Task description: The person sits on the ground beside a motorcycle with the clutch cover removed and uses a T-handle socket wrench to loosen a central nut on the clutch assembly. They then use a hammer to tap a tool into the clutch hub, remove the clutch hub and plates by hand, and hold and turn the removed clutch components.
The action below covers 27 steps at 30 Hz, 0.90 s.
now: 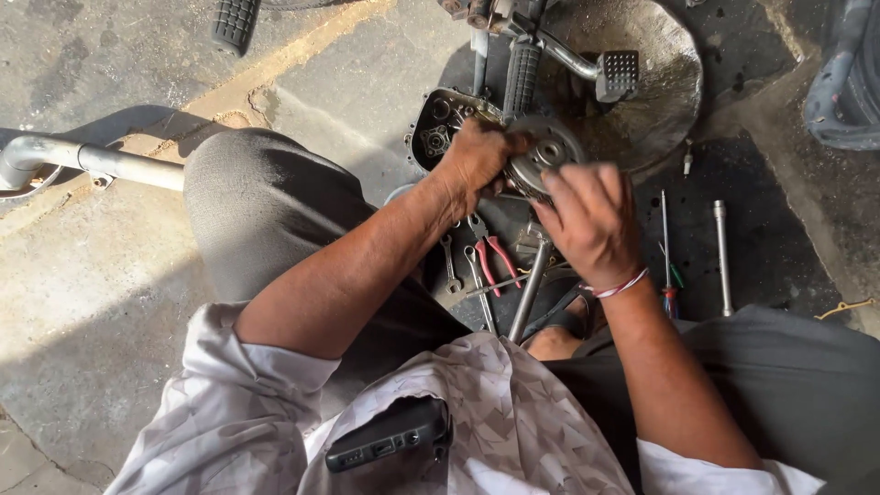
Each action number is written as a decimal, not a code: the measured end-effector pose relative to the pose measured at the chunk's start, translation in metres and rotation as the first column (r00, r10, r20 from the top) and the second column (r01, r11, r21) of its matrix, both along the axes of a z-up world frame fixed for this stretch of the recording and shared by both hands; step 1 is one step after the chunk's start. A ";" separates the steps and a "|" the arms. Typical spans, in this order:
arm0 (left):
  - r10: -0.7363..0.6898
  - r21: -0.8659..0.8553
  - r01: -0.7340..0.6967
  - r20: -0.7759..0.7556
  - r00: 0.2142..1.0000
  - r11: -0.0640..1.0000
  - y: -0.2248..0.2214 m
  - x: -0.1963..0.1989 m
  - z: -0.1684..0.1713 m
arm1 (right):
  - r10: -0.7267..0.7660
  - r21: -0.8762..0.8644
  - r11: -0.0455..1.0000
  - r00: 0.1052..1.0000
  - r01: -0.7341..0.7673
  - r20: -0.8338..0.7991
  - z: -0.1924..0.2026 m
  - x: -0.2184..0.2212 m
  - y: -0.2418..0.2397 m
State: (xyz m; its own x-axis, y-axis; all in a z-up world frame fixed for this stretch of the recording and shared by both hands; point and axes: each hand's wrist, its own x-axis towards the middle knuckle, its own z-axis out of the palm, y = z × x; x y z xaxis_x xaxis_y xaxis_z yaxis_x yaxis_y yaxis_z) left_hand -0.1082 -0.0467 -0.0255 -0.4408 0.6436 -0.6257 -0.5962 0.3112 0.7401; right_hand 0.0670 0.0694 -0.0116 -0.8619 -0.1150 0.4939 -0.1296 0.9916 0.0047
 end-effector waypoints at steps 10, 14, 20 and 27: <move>0.086 -0.050 -0.103 -0.275 0.958 0.993 -0.001 -0.010 0.000 | -0.093 -0.218 0.971 0.995 0.098 0.031 -0.021 -0.024 -0.012; -0.120 -0.060 0.109 -0.233 0.965 0.992 -0.016 -0.014 0.006 | -0.079 -0.174 0.982 0.997 0.079 0.007 -0.023 -0.016 -0.026; -0.213 -0.300 -0.262 -0.925 0.314 0.917 -0.007 -0.077 -0.115 | -0.218 -0.665 0.678 0.949 0.314 0.227 -0.098 -0.033 -0.030; 0.283 -0.219 -0.349 -0.284 0.916 0.911 0.012 -0.082 -0.117 | -0.195 -0.892 0.200 0.908 0.406 0.370 -0.212 -0.103 0.019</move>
State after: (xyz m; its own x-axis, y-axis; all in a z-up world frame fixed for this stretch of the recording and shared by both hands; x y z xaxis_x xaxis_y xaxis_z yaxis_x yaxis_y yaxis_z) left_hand -0.1907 -0.0350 -0.1424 -0.7515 0.2743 -0.6000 -0.5093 0.3368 0.7919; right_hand -0.0364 0.0879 -0.2237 -0.7803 0.6193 -0.0879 0.2856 0.2277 -0.9309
